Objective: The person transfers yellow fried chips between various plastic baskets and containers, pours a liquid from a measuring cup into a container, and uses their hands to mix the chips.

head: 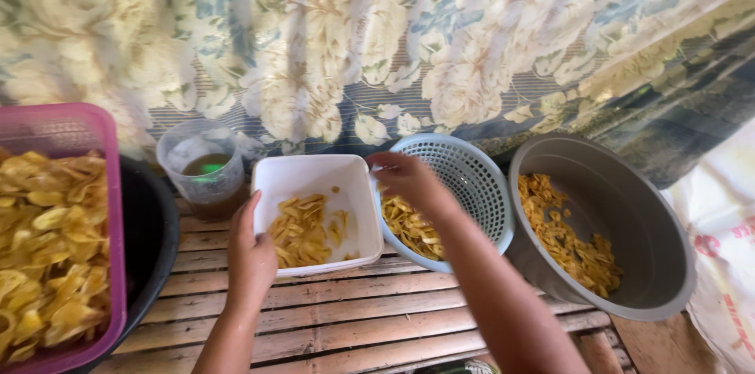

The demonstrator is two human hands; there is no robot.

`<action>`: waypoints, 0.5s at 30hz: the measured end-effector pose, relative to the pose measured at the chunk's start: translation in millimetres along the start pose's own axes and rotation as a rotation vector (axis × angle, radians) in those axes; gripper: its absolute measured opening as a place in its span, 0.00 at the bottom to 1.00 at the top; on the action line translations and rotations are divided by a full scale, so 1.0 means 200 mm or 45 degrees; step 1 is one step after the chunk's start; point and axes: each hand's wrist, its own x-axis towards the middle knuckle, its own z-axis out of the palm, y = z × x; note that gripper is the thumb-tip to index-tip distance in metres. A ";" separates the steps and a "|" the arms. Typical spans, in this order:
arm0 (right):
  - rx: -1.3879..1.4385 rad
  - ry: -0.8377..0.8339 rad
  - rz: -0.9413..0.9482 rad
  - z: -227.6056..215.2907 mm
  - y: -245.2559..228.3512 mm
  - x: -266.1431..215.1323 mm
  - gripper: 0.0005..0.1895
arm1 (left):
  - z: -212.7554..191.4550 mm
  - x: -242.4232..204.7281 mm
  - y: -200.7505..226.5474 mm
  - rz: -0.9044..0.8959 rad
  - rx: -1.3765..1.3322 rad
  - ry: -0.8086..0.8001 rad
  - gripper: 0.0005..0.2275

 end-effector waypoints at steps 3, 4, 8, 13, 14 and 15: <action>0.035 0.326 0.020 -0.57 0.09 -0.19 0.25 | 0.00 0.01 -0.02 0.043 0.036 0.016 0.29; -0.065 0.464 0.122 -0.75 0.15 -0.26 0.26 | 0.00 0.01 -0.02 0.052 0.045 0.015 0.29; -0.593 0.516 0.630 -1.35 0.61 -0.58 0.43 | -0.01 0.00 0.01 -0.044 0.055 -0.016 0.28; -0.401 0.337 1.542 -1.52 1.09 -0.90 0.66 | -0.01 0.01 0.03 -0.079 0.080 -0.017 0.28; -0.391 0.302 1.517 -1.49 1.09 -0.90 0.66 | -0.01 0.01 0.04 -0.083 0.083 -0.017 0.28; -0.381 0.265 1.489 -1.45 1.08 -0.88 0.66 | 0.00 0.00 0.04 -0.095 0.088 -0.018 0.28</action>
